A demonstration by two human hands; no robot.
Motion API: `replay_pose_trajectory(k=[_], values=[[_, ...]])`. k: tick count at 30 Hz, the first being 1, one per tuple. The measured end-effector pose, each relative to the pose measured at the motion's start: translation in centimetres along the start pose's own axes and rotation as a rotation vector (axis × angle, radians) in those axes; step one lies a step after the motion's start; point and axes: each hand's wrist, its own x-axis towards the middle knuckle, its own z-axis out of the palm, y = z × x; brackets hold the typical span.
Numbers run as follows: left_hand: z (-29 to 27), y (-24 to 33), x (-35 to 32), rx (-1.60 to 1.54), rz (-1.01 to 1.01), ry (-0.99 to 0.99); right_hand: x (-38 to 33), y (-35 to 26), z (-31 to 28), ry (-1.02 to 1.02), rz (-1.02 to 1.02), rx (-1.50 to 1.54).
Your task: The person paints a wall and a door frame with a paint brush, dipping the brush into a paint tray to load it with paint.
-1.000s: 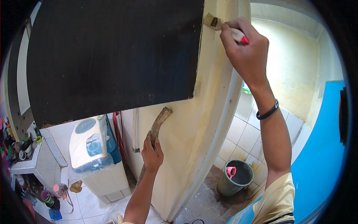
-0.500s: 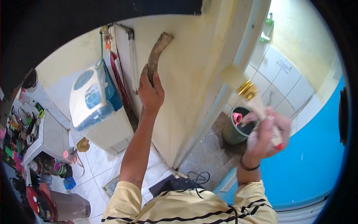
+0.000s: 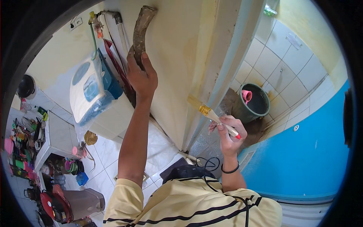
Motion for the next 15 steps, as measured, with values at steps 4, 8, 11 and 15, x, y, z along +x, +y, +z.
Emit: replay_pose_trajectory(k=[4, 8, 11, 15], values=[[0.08, 0.04, -0.04, 0.012, 0.014, -0.001, 0.12, -0.30, 0.21, 0.001, -0.047, -0.050], [0.15, 0.18, 0.10, -0.020, 0.037, 0.047, -0.38, -0.38, 0.79, 0.105, -0.021, -0.040], [0.21, 0.22, -0.09, -0.013, -0.009, 0.004, -0.58, -0.31, 0.79, 0.136, 0.025, -0.004], [0.03, 0.33, 0.02, -0.022, -0.006, -0.015, -0.54, -0.49, 0.96, 0.084, -0.026, -0.070]])
